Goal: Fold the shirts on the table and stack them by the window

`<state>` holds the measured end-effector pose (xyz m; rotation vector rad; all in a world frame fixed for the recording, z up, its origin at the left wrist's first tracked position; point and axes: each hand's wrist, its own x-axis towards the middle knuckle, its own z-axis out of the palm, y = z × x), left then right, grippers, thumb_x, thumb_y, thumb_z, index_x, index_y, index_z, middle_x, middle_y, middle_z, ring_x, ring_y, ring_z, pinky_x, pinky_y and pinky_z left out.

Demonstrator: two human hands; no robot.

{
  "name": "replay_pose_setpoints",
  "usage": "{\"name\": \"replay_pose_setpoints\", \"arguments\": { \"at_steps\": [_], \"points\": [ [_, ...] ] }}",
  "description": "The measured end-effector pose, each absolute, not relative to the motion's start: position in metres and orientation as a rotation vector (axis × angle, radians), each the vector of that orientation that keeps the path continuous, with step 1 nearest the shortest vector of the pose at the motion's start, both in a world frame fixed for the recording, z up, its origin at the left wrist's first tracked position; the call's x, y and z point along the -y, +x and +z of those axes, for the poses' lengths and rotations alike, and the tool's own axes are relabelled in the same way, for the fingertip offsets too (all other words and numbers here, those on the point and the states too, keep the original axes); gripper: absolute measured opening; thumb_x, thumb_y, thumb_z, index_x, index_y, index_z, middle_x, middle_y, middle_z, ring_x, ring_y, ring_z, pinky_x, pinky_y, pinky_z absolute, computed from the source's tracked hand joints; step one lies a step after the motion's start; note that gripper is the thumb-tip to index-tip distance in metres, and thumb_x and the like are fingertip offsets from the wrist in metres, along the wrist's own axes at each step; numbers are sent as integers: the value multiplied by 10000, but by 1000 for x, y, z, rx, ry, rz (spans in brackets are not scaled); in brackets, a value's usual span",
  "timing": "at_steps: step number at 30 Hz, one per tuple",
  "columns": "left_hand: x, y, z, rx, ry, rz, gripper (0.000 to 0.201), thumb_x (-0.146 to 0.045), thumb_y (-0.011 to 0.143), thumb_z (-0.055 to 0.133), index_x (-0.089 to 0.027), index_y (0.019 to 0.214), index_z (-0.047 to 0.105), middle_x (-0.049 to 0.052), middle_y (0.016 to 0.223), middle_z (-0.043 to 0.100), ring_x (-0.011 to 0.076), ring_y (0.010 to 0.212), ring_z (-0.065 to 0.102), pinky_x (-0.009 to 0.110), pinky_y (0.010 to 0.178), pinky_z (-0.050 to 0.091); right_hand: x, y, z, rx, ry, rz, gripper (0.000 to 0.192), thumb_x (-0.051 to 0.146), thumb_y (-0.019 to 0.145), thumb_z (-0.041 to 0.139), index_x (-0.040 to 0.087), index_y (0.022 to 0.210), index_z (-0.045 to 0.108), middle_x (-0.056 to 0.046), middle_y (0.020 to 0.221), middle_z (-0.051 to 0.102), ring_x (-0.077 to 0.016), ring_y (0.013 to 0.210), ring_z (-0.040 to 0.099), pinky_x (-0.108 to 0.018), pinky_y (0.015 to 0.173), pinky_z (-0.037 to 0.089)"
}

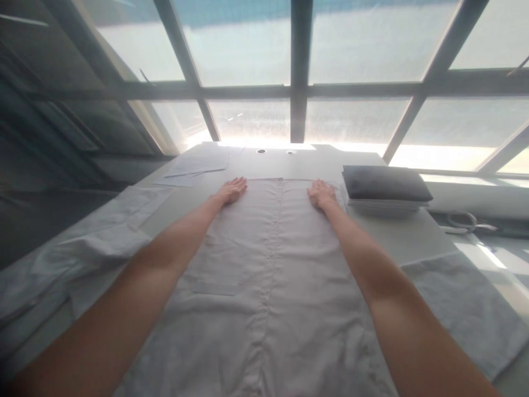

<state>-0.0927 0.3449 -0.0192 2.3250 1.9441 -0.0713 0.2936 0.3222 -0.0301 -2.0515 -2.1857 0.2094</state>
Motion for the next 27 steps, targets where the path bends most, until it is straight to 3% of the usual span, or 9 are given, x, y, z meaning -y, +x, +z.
{"name": "replay_pose_setpoints", "arguments": {
  "at_steps": [4,7,10,14,22,27],
  "points": [
    [-332,-111,-16,-2115,2286,-48,648,-410,1074,134,-112,1643,213,123,1723,136,292,1589,105,571,1260,84,-312,287,-27,2028,-2155,163,636,318,1070,223,-60,1577,292,-303,1663,197,-348,1548,188,-577,1220,145],
    [-315,-64,-18,-2007,2473,32,637,-380,1069,183,-85,1631,240,136,1717,159,263,1592,98,531,1272,51,-299,242,-29,2108,-2041,146,612,325,1065,245,25,1595,310,-219,1689,210,-275,1561,174,-510,1243,139],
    [-299,-5,-28,-1742,2538,50,627,-376,1068,169,-121,1637,232,113,1714,187,228,1586,144,480,1266,162,-287,196,-35,2391,-1701,188,596,353,1064,255,128,1612,318,-122,1703,232,-224,1568,175,-467,1256,139],
    [-289,19,-35,-1672,2534,89,619,-406,1067,181,-179,1640,242,85,1719,178,228,1588,134,500,1267,142,-287,199,-38,2458,-1651,225,618,398,1063,244,136,1620,300,-118,1702,233,-236,1566,189,-489,1256,137],
    [-298,-59,-17,-2011,2265,28,624,-429,1070,198,-168,1633,261,103,1720,161,271,1586,134,526,1263,134,-295,315,-29,2135,-2129,123,618,372,1056,251,78,1591,348,-167,1690,256,-252,1554,224,-463,1253,157],
    [-274,-26,-8,-2025,2297,45,594,-371,1074,230,-124,1611,298,162,1694,234,282,1575,186,523,1250,177,-260,270,-21,2110,-2053,71,586,313,1049,251,49,1550,403,-187,1669,301,-263,1547,238,-463,1241,190]
  ]
}}
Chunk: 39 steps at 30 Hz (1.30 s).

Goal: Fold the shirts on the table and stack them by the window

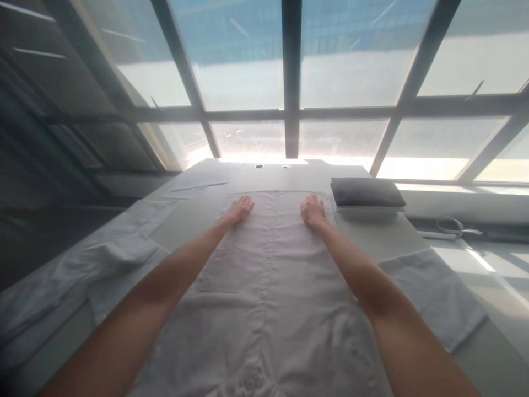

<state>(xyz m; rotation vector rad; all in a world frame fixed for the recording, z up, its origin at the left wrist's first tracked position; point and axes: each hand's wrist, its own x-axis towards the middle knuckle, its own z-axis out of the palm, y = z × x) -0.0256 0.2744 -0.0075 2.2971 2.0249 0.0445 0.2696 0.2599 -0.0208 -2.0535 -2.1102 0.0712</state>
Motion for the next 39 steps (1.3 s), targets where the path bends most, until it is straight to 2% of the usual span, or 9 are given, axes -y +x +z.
{"name": "replay_pose_setpoints", "arguments": {
  "at_steps": [4,7,15,18,22,26,29,35,39],
  "points": [
    [-222,28,-27,-1651,2595,148,604,-377,1077,203,-128,1622,282,131,1695,252,251,1578,180,482,1257,191,-199,218,-32,2322,-1689,148,617,358,1058,240,59,1588,343,-184,1683,261,-274,1562,207,-479,1237,208],
    [-188,30,-38,-1525,2652,142,616,-407,1074,206,-152,1632,269,112,1699,242,244,1578,181,484,1262,176,-159,229,-42,2498,-1487,166,638,422,1067,246,108,1620,300,-147,1690,258,-243,1569,194,-458,1257,157],
    [-182,-59,-16,-1911,2386,-15,622,-427,1071,217,-169,1635,257,114,1712,180,246,1586,140,486,1261,150,-154,342,-36,2377,-1876,37,636,387,1050,296,66,1596,344,-167,1679,273,-275,1555,239,-459,1256,180],
    [-181,-58,-6,-1975,2321,-59,610,-397,1071,236,-157,1632,254,153,1709,171,276,1582,150,531,1242,187,-154,334,-30,2345,-1949,40,614,350,1050,300,59,1587,358,-187,1669,288,-274,1549,253,-471,1253,174],
    [-163,-16,-3,-1984,2302,-59,597,-363,1063,292,-79,1586,332,257,1652,275,345,1546,260,577,1204,258,-135,282,-24,2268,-1909,62,594,352,1067,272,84,1591,353,-204,1670,280,-279,1558,221,-532,1239,168],
    [-128,37,-19,-1814,2447,-3,587,-388,1077,255,-139,1603,329,166,1681,270,265,1567,223,469,1238,248,-104,219,-28,2371,-1649,200,597,347,1068,254,122,1619,307,-170,1685,260,-262,1567,199,-529,1239,174],
    [-109,50,-30,-1728,2556,102,586,-359,1078,216,-157,1620,310,136,1698,237,246,1580,176,459,1262,192,-90,199,-34,2386,-1606,221,597,326,1067,223,114,1618,311,-166,1678,282,-265,1560,224,-511,1247,160],
    [-102,24,-23,-1745,2511,96,643,-506,1078,189,-205,1645,243,99,1711,206,290,1581,161,555,1248,180,-93,236,-31,2428,-1679,221,648,438,1065,274,115,1627,284,-151,1700,221,-278,1571,177,-534,1248,125],
    [-100,0,-17,-1777,2468,42,635,-519,1077,177,-247,1648,232,70,1720,172,283,1586,132,552,1250,162,-102,279,-32,2362,-1837,165,647,459,1062,278,148,1628,294,-141,1705,209,-275,1571,177,-530,1245,132]
  ]
}}
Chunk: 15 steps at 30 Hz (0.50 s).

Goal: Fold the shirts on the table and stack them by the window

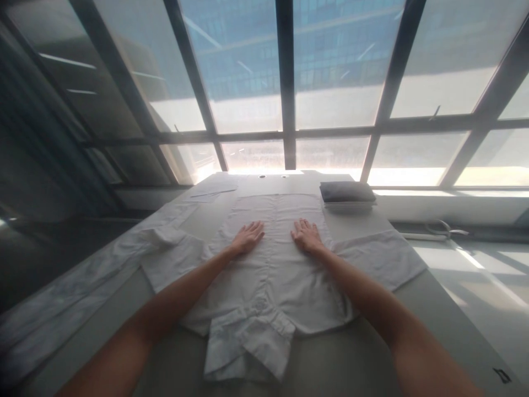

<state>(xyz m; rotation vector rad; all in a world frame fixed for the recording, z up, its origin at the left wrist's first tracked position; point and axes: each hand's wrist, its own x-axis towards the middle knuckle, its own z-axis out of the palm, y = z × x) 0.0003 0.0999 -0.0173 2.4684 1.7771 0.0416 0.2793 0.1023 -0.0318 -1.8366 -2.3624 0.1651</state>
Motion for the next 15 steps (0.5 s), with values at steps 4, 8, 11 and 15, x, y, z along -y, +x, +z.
{"name": "replay_pose_setpoints", "arguments": {
  "at_steps": [4,8,11,15],
  "points": [
    [-102,-27,-20,-1884,2426,23,622,-504,1080,165,-257,1644,255,61,1716,191,278,1584,147,531,1253,165,-107,309,-36,2287,-1925,113,639,456,1061,275,150,1621,317,-137,1701,233,-269,1562,202,-503,1246,148],
    [-107,-47,-24,-1959,2391,45,634,-516,1079,169,-238,1638,276,67,1714,199,295,1580,159,534,1252,169,-107,316,-36,2261,-1945,103,633,451,1058,294,152,1615,332,-133,1696,255,-258,1557,217,-472,1247,155],
    [-109,-52,-26,-1995,2370,61,614,-508,1085,179,-248,1627,304,71,1709,218,289,1576,179,539,1248,180,-106,314,-35,2245,-1944,100,630,448,1057,308,149,1610,345,-136,1689,274,-262,1552,234,-470,1245,160],
    [-108,-52,-26,-2005,2381,78,586,-469,1091,201,-240,1613,337,77,1699,248,288,1570,203,537,1243,201,-105,313,-36,2235,-1920,94,619,433,1053,328,138,1596,373,-147,1678,296,-273,1545,253,-474,1244,169]
  ]
}}
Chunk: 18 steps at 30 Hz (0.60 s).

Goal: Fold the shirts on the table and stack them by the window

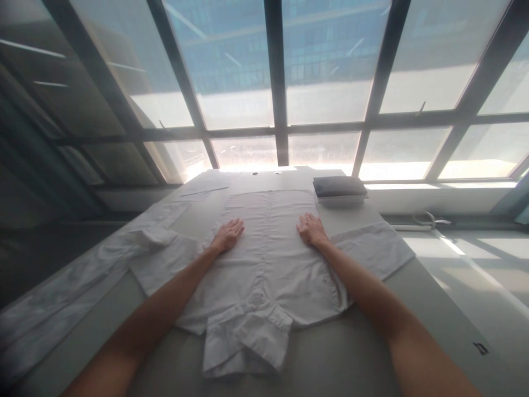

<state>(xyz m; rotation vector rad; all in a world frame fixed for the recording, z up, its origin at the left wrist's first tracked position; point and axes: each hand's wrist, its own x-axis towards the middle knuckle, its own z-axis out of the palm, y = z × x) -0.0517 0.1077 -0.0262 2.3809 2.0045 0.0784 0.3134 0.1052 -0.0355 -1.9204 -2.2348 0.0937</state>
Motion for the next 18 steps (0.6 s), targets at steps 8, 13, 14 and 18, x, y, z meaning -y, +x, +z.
{"name": "replay_pose_setpoints", "arguments": {
  "at_steps": [8,13,14,18],
  "points": [
    [-106,-53,-27,-1994,2376,106,550,-448,1094,227,-264,1585,393,71,1687,292,284,1564,225,526,1240,218,-103,316,-37,2241,-1892,104,589,405,1044,360,138,1565,427,-161,1659,332,-276,1539,276,-466,1242,195],
    [-104,-50,-24,-1981,2388,126,539,-427,1090,254,-250,1571,422,87,1677,311,303,1556,243,544,1238,232,-99,314,-28,2223,-1897,135,561,366,1051,368,127,1554,441,-167,1656,335,-266,1540,278,-456,1242,196],
    [-103,-49,-24,-1970,2397,131,537,-421,1090,259,-239,1565,430,92,1674,318,303,1554,249,544,1237,236,-95,310,-25,2221,-1885,138,559,346,1052,365,108,1553,436,-176,1659,326,-266,1545,266,-454,1243,192],
    [-100,-45,-22,-1919,2452,139,537,-407,1090,273,-193,1555,437,121,1663,336,289,1549,268,514,1240,245,-57,277,-16,2334,-1630,199,592,356,1066,328,87,1593,361,-174,1687,248,-249,1577,165,-455,1257,146]
  ]
}}
